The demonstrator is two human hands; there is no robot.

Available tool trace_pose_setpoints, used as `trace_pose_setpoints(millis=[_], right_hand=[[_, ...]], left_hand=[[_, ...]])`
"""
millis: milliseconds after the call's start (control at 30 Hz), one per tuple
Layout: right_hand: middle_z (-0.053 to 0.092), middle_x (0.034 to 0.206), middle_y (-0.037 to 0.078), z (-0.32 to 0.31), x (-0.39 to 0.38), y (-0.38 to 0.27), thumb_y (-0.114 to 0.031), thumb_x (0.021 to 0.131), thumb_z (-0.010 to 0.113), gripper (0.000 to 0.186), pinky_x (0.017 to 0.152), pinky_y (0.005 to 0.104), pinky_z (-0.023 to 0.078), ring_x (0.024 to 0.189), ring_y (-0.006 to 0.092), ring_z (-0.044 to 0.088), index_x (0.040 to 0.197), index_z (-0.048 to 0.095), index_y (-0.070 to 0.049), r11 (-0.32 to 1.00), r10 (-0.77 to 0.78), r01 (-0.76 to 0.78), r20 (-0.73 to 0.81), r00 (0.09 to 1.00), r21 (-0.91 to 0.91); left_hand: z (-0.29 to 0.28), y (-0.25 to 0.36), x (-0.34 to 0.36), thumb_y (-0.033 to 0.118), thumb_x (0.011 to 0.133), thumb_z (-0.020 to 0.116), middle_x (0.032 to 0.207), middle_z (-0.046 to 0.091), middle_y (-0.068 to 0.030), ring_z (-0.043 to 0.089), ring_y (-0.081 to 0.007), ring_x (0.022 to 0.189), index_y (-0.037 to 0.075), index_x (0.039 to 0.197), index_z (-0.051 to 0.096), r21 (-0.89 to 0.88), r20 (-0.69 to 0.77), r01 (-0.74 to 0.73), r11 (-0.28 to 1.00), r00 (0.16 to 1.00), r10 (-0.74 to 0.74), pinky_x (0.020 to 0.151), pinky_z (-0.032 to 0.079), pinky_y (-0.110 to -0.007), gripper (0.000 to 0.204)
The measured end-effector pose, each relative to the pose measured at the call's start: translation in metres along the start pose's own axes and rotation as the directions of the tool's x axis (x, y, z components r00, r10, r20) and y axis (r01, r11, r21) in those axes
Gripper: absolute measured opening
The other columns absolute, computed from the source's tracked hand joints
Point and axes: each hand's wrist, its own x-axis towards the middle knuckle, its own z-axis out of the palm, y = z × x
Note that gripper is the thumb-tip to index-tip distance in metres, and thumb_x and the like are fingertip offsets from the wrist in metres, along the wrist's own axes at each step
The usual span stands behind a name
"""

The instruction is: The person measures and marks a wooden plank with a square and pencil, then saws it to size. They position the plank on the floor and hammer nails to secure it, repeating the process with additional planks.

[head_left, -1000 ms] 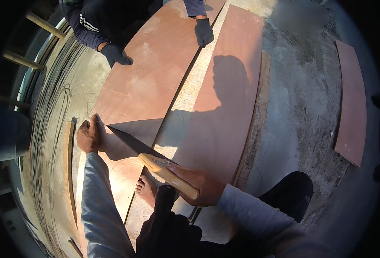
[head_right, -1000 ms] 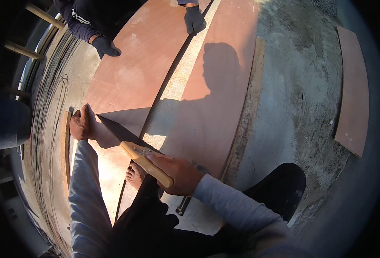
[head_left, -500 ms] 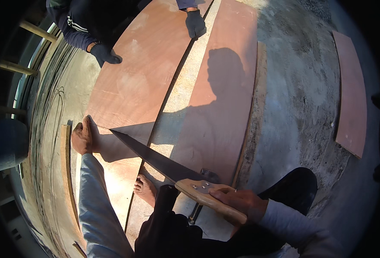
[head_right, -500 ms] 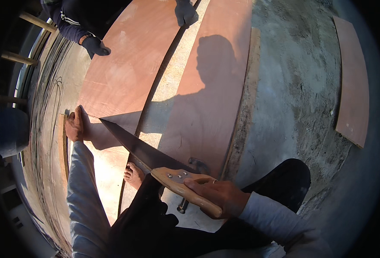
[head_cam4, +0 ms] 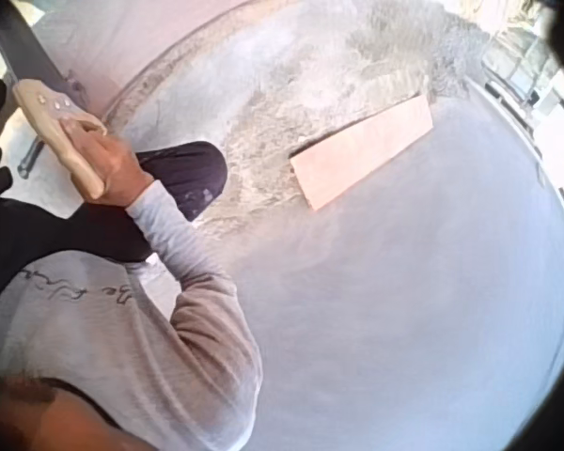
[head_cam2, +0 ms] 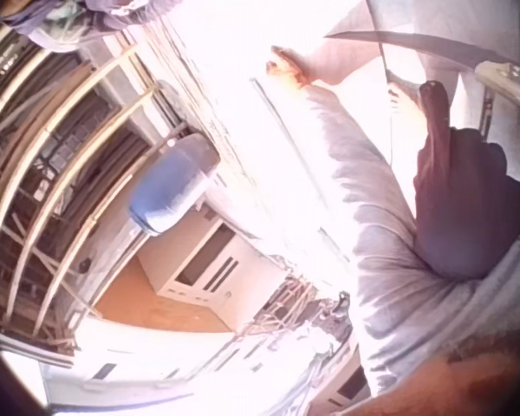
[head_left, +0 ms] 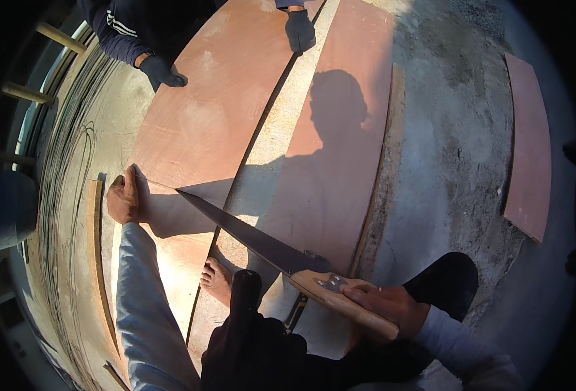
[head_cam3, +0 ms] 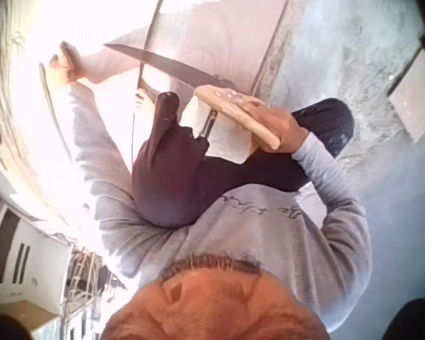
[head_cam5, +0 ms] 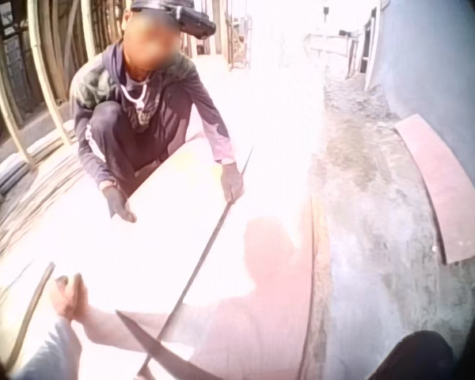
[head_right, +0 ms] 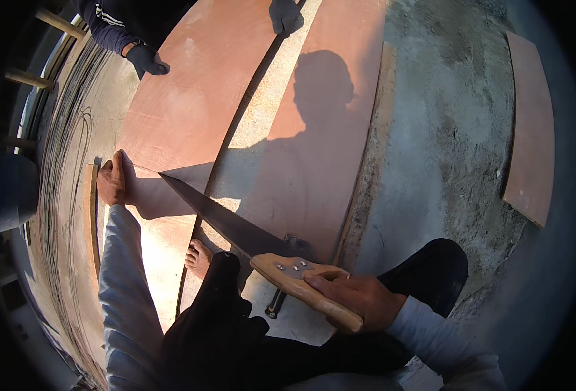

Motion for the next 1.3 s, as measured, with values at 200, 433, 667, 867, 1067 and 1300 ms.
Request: trace_pose_setpoints(millis=[200, 433, 667, 867, 1067, 1300], right_hand=[[0.065, 0.122, 0.025, 0.029, 0.072, 0.024, -0.008, 0.086, 0.067, 0.064, 0.086, 0.0379, 0.059, 0.097, 0.0387, 0.07, 0.144, 0.043, 0.003, 0.995, 0.077, -0.076, -0.006, 0.997, 0.063], [0.068, 0.119, 0.022, 0.0, 0.008, 0.006, -0.008, 0.085, 0.069, 0.066, 0.085, 0.0397, 0.061, 0.095, 0.0345, 0.073, 0.145, 0.045, -0.004, 0.999, 0.031, -0.031, -0.011, 0.999, 0.015], [0.063, 0.128, 0.023, 0.014, 0.03, 0.041, -0.004, 0.081, 0.07, 0.07, 0.088, 0.0399, 0.06, 0.101, 0.0346, 0.071, 0.146, 0.044, -0.006, 0.996, 0.056, -0.057, 0.01, 0.998, 0.076], [0.066, 0.123, 0.021, -0.013, -0.004, 0.029, -0.005, 0.082, 0.07, 0.07, 0.093, 0.037, 0.059, 0.106, 0.0322, 0.071, 0.146, 0.043, -0.004, 0.995, 0.078, -0.08, 0.023, 0.997, 0.052], [0.062, 0.131, 0.022, 0.022, 0.052, 0.047, -0.005, 0.083, 0.072, 0.072, 0.087, 0.0367, 0.061, 0.106, 0.0338, 0.071, 0.147, 0.041, -0.002, 1.0, 0.003, -0.003, -0.012, 1.0, 0.023], [0.061, 0.133, 0.02, -0.037, 0.035, 0.015, -0.004, 0.083, 0.068, 0.072, 0.093, 0.04, 0.058, 0.105, 0.0364, 0.07, 0.149, 0.039, -0.004, 0.971, 0.224, -0.236, 0.196, 0.955, 0.036]], left_hand=[[0.003, -0.001, 0.0, 0.074, 0.089, 0.047, 0.088, 0.069, -0.0269, 0.067, -0.0449, 0.085, 0.004, 0.092, 0.074, 0.028, -0.108, 0.0, 1.0, 0.994, 0.004, 0.074, 0.05, -0.05, 0.075], [0.001, 0.002, -0.002, 0.074, 0.089, 0.047, 0.084, 0.069, -0.0252, 0.068, -0.0421, 0.083, 0.004, 0.092, 0.074, 0.029, -0.039, 0.038, 0.999, 0.999, -0.037, 0.072, 0.051, -0.049, 0.075], [-0.005, 0.011, -0.005, 0.073, 0.089, 0.045, 0.089, 0.069, -0.0259, 0.068, -0.0428, 0.088, 0.004, 0.097, 0.075, -0.078, -0.13, 0.004, 0.997, 0.991, -0.014, 0.077, 0.051, -0.049, 0.075], [-0.001, 0.01, -0.003, 0.072, 0.09, 0.045, 0.091, 0.07, -0.0256, 0.068, -0.0422, 0.089, 0.005, 0.099, 0.075, -0.049, -0.07, 0.049, 0.998, 0.996, -0.053, 0.078, 0.051, -0.048, 0.074], [-0.008, 0.01, -0.004, 0.071, 0.088, 0.045, 0.094, 0.07, -0.0252, 0.067, -0.0436, 0.093, 0.004, 0.095, 0.073, -0.014, -0.032, 0.039, 0.999, 0.999, -0.04, 0.08, 0.05, -0.048, 0.074], [0.004, 0.003, 0.005, 0.068, 0.088, 0.042, 0.096, 0.071, -0.0251, 0.067, -0.0429, 0.095, 0.004, 0.101, 0.074, -0.028, 0.007, 0.095, 0.995, 0.995, -0.095, 0.083, 0.05, -0.048, 0.073]])
